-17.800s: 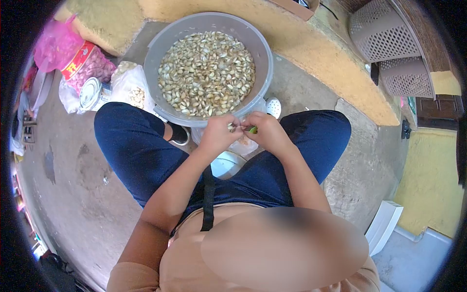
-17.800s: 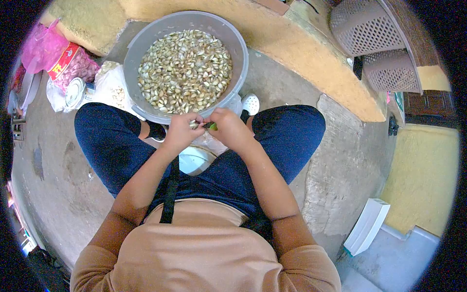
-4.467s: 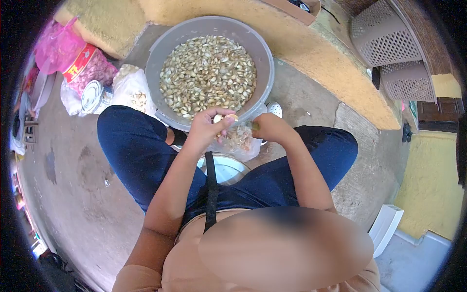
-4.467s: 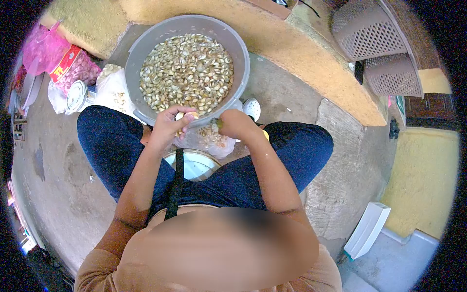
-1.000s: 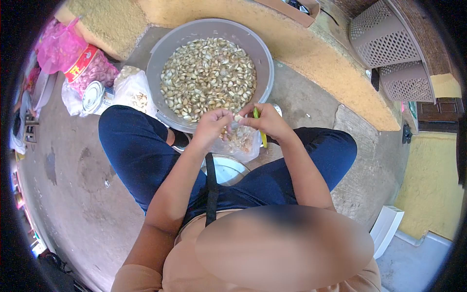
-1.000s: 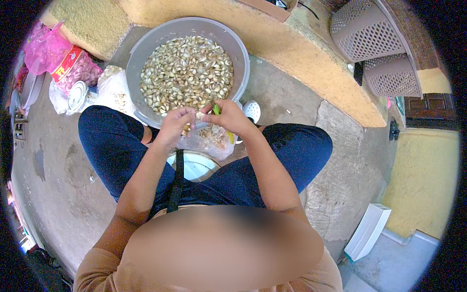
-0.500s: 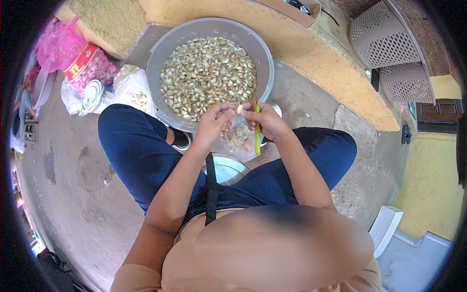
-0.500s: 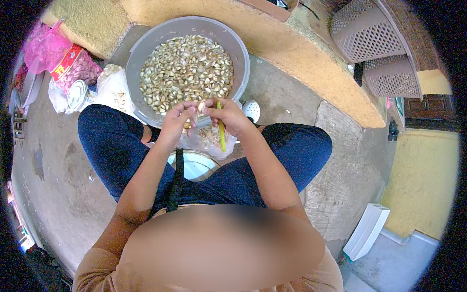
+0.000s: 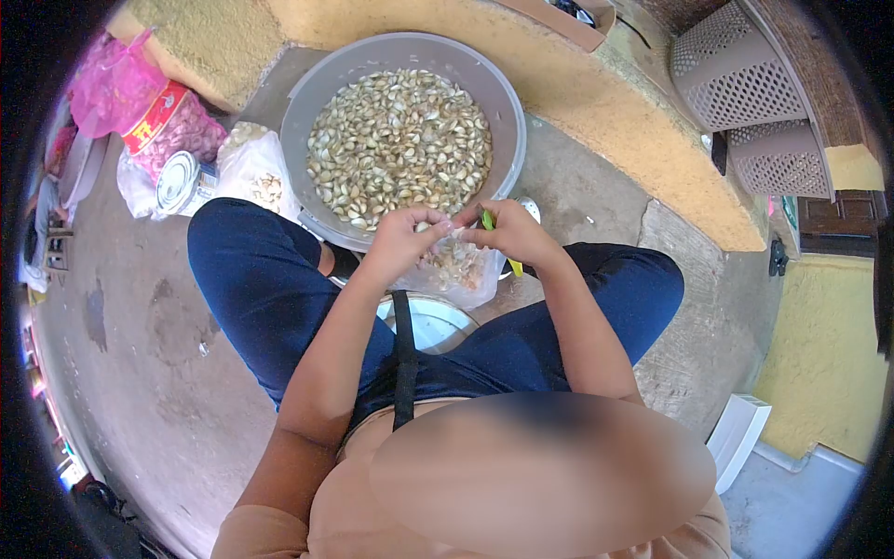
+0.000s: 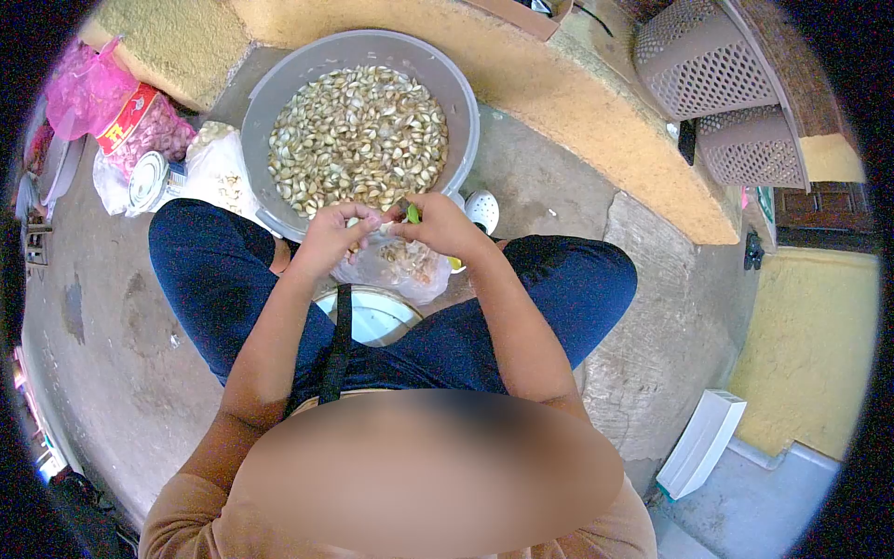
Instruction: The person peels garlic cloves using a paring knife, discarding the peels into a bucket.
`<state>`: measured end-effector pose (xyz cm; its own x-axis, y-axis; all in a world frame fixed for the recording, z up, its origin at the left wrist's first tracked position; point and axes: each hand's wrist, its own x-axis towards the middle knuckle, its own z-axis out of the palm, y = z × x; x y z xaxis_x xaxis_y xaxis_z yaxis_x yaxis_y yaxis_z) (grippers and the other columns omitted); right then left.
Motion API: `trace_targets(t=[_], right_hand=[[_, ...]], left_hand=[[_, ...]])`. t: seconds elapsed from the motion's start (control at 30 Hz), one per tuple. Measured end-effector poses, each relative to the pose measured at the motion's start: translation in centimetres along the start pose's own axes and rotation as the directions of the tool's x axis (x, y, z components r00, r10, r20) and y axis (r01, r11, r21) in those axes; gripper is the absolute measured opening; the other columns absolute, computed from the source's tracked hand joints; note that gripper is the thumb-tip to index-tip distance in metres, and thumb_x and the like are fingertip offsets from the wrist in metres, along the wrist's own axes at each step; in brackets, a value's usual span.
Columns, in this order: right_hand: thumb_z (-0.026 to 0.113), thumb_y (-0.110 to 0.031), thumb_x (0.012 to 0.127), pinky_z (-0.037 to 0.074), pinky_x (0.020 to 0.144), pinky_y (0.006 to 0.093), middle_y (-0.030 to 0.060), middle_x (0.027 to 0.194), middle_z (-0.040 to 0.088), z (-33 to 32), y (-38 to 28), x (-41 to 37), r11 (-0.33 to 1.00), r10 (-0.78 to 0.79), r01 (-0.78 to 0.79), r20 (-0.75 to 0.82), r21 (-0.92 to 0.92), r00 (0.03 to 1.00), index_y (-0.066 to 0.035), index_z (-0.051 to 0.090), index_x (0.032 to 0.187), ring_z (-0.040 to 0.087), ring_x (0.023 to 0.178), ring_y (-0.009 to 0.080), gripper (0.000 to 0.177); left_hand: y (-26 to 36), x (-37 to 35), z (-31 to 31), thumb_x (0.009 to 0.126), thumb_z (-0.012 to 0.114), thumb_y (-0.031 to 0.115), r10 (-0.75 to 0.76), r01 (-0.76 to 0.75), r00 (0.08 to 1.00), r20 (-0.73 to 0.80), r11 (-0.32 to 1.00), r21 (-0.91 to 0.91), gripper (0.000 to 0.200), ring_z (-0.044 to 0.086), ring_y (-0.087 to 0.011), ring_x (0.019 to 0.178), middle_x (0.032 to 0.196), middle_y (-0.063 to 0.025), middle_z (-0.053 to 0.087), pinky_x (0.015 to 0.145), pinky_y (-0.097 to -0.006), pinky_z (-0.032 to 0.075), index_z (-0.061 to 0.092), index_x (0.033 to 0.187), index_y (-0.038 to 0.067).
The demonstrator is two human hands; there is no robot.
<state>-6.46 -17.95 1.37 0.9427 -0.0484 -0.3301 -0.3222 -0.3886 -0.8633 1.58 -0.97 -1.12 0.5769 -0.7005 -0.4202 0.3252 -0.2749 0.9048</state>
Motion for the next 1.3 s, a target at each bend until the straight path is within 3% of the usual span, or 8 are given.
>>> trace_targets(t=[0.07,0.23,0.47,0.63,0.93,1.3], right_hand=[[0.067,-0.014,0.071,0.041,0.053,0.0215,0.0023,0.068,0.058,-0.1,0.0,-0.1,0.999,0.001,-0.001,0.007,0.04,1.0,-0.002,0.061,0.087,0.051,0.058,0.0076,0.022],[0.067,-0.013,0.071,0.039,0.05,0.0211,0.0018,0.067,0.056,-0.1,0.2,-0.1,0.952,0.076,-0.094,0.071,0.291,0.995,0.0,0.06,0.087,0.049,0.057,0.007,0.022],[0.066,-0.012,0.072,0.038,0.048,0.0203,0.0024,0.069,0.056,0.2,0.9,0.1,0.811,0.114,-0.136,0.075,0.568,0.991,0.0,0.057,0.086,0.049,0.055,0.0076,0.021],[0.066,-0.011,0.073,0.038,0.047,0.0191,0.0012,0.067,0.054,0.3,1.3,0.4,0.827,0.135,-0.176,0.116,0.534,0.984,0.0,0.057,0.085,0.048,0.053,0.007,0.019],[0.065,-0.01,0.073,0.037,0.046,0.019,0.0016,0.064,0.052,0.3,0.6,0.0,0.768,0.119,-0.207,0.183,0.606,0.976,0.001,0.057,0.086,0.047,0.051,0.0075,0.019],[0.065,-0.011,0.072,0.038,0.047,0.0196,0.0027,0.066,0.054,0.3,0.8,-0.2,0.688,0.091,-0.257,0.27,0.679,0.959,0.001,0.057,0.085,0.048,0.052,0.0081,0.019]], left_hand=[[-0.6,0.2,-0.1,0.08,0.059,0.018,-0.018,0.019,0.999,0.031,0.998,-0.054,0.018,0.049,-0.0067,0.052,0.066,-0.0026,0.055,0.038,-0.0195,0.039,0.059,0.086,0.001],[0.2,-0.4,0.6,0.084,0.053,0.019,0.002,0.019,0.996,0.088,0.974,-0.227,0.019,0.047,-0.0072,0.055,0.064,-0.002,0.051,0.038,-0.019,0.037,0.055,0.09,0.001],[0.8,-0.8,0.9,0.083,0.054,0.017,0.044,-0.045,0.999,-0.01,0.982,-0.183,0.018,0.048,-0.0066,0.053,0.066,-0.0015,0.052,0.038,-0.019,0.037,0.056,0.091,0.001],[0.5,-0.8,0.7,0.078,0.059,0.012,0.076,-0.079,0.994,-0.074,0.996,-0.04,0.016,0.05,-0.0051,0.052,0.074,-0.002,0.058,0.038,-0.0181,0.039,0.059,0.089,0.001],[0.3,-0.7,0.4,0.075,0.061,0.009,0.119,-0.12,0.993,-0.029,0.992,-0.046,0.01,0.049,-0.0049,0.048,0.068,-0.0014,0.058,0.038,-0.0186,0.039,0.062,0.081,0.001],[0.1,-0.7,1.5,0.077,0.056,0.011,0.133,-0.129,0.986,-0.099,0.991,0.046,0.009,0.046,-0.0046,0.043,0.057,-0.0002,0.052,0.037,-0.0189,0.036,0.056,0.078,0.002]])
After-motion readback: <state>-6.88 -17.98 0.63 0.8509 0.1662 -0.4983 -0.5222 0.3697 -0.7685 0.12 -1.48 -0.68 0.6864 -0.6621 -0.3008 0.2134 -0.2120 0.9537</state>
